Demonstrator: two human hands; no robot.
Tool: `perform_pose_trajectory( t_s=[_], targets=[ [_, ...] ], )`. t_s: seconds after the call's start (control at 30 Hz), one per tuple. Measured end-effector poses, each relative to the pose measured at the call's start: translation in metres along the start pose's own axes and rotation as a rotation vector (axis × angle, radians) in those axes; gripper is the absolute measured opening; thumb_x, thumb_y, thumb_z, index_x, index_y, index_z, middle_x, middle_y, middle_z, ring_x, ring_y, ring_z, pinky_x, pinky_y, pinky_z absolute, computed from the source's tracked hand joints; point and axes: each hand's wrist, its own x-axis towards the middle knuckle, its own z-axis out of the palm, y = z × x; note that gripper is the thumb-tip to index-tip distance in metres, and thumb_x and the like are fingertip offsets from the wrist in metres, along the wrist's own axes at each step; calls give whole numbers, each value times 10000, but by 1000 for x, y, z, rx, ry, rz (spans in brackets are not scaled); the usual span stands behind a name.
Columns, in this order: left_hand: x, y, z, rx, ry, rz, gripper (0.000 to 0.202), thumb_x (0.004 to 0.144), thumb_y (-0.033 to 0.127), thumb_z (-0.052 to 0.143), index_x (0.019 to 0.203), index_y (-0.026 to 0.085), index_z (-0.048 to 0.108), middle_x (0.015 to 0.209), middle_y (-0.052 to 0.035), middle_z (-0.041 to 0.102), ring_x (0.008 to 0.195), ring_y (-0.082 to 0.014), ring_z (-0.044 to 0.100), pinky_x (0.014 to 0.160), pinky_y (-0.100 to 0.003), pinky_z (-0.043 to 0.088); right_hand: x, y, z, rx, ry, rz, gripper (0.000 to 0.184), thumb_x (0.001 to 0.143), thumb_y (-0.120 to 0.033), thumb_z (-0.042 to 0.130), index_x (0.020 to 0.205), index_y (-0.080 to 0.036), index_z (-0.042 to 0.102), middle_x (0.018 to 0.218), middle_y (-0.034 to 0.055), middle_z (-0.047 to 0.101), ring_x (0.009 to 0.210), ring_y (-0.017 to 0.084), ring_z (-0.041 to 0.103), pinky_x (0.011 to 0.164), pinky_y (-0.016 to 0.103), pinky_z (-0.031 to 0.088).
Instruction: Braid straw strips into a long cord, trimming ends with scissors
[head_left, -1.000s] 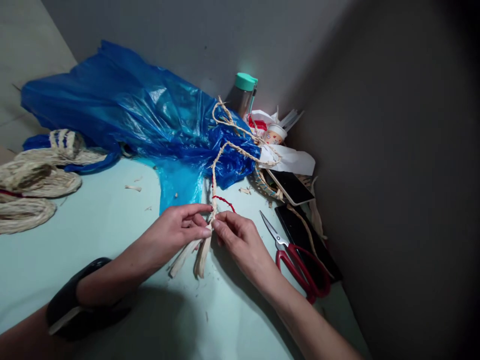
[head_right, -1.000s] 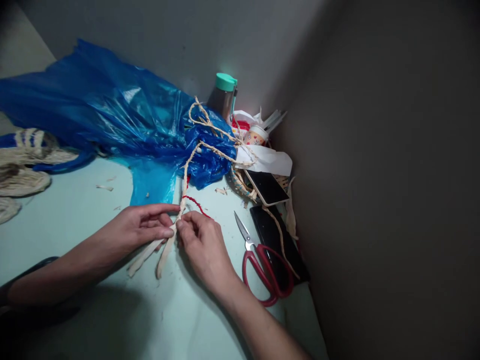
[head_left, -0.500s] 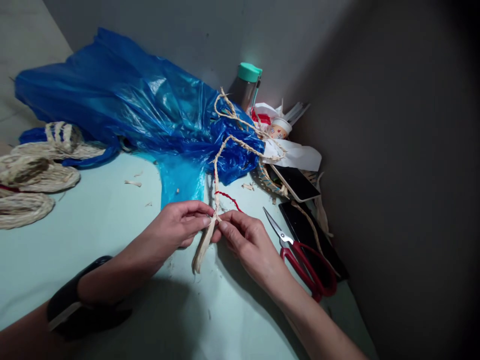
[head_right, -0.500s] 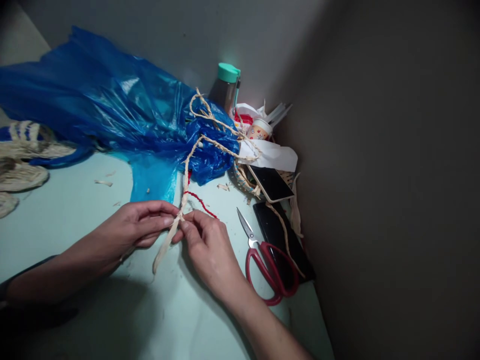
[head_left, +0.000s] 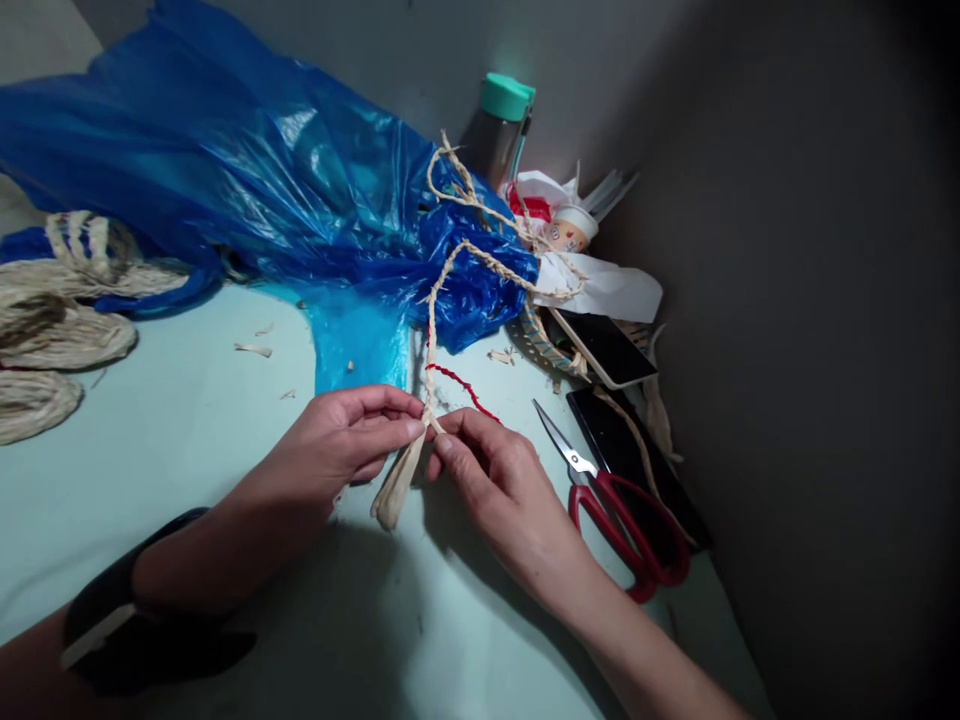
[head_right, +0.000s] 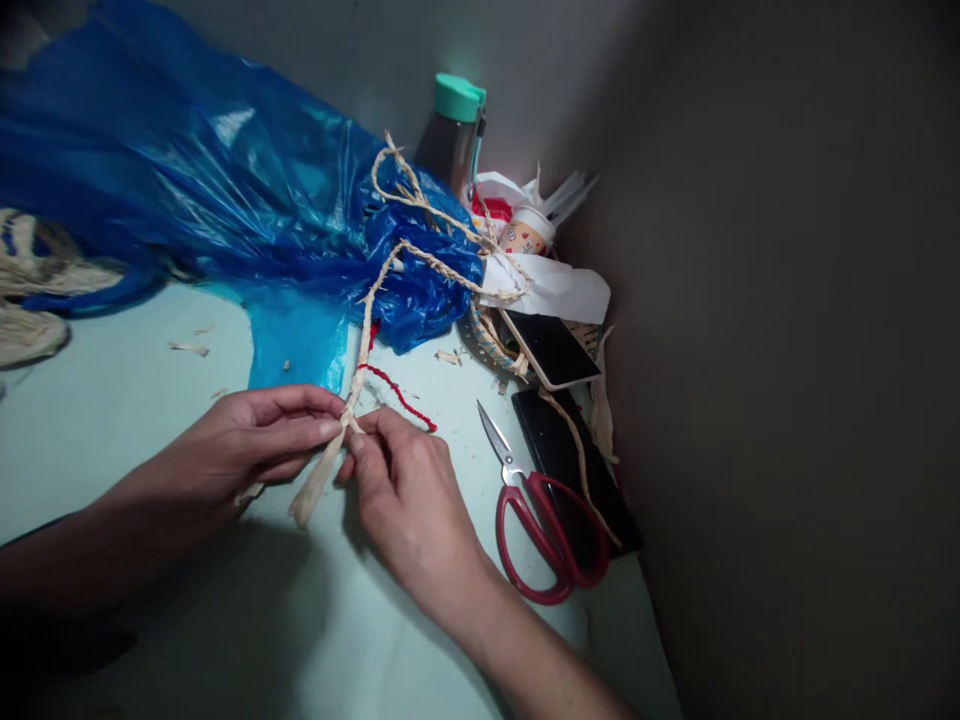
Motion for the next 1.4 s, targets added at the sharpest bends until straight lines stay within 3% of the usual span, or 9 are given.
perform_pose_trajectory(
  t_s=[0.1, 0.23, 0.6, 0.73, 0.83, 1.03, 1.23, 1.3, 1.4],
  targets=[
    [0, 1, 1, 21, 8, -4, 223, 735, 314, 755, 901, 194, 665, 762, -18, 723, 692, -134, 671, 546, -180, 410, -1, 2, 2, -22, 14, 2, 209, 979, -242, 470, 818, -176, 585, 765, -15, 625, 684, 106, 525, 635, 232, 358],
    [0, 3, 2, 63, 24, 22, 201, 723, 323, 757, 843, 188, 668, 645, 32, 634, 518, -54, 517, 463, -154, 309, -2, 4, 2, -29, 45, 43, 111, 958, -263, 501, 932, -187, 578, 733, -28, 615, 627, 105, 506, 588, 229, 355],
    [-1, 4, 1, 92, -12, 49, 265, 691, 353, 755, 872, 182, 665, 621, 25, 560, 444, -52, 335, 431, -201, 180, -2, 1, 0, 93, 71, 53, 142, 955, -282, 502, 913, -179, 590, 721, -12, 630, 622, 107, 528, 566, 228, 345],
    [1, 2, 0, 90, -30, 50, 239, 710, 348, 741, 867, 185, 664, 589, 45, 520, 449, -55, 332, 434, -201, 205, -1, 2, 0, 98, 74, 57, 152, 951, -275, 509, 878, -171, 593, 724, -10, 629, 618, 102, 527, 566, 225, 354],
    [0, 1, 1, 125, -3, 103, 209, 714, 324, 734, 847, 180, 662, 592, 43, 545, 485, -74, 413, 459, -201, 291, -3, 0, -1, 64, 84, 43, 165, 954, -269, 503, 853, -174, 594, 731, -5, 639, 620, 107, 532, 570, 229, 367],
    [-3, 1, 7, 103, -23, 149, 181, 727, 292, 715, 850, 180, 645, 710, 8, 666, 654, -142, 613, 623, -244, 467, -18, -10, 5, -229, 127, -95, 143, 960, -217, 468, 958, -193, 609, 813, 37, 684, 687, 153, 615, 635, 261, 441],
    [-9, 3, 6, 123, -27, 187, 179, 806, 303, 647, 932, 196, 715, 853, -28, 715, 878, -208, 640, 801, -300, 479, -30, -2, 21, -685, 145, -383, 431, 916, -75, 378, 1331, -122, 489, 871, 110, 683, 730, 222, 645, 623, 323, 459],
    [-11, 4, 6, 127, -20, 207, 206, 834, 348, 623, 920, 194, 729, 848, -33, 707, 867, -208, 629, 807, -313, 474, -31, -2, 24, -785, 163, -414, 457, 895, -43, 369, 1326, -118, 504, 803, 99, 671, 660, 212, 616, 577, 319, 428],
    [-12, 3, 7, 83, -10, 192, 189, 794, 361, 689, 863, 191, 734, 804, -21, 694, 802, -185, 621, 751, -288, 479, -31, -7, 23, -794, 123, -420, 318, 925, -132, 412, 1169, -118, 615, 777, 105, 658, 628, 204, 580, 555, 322, 401]
  ],
)
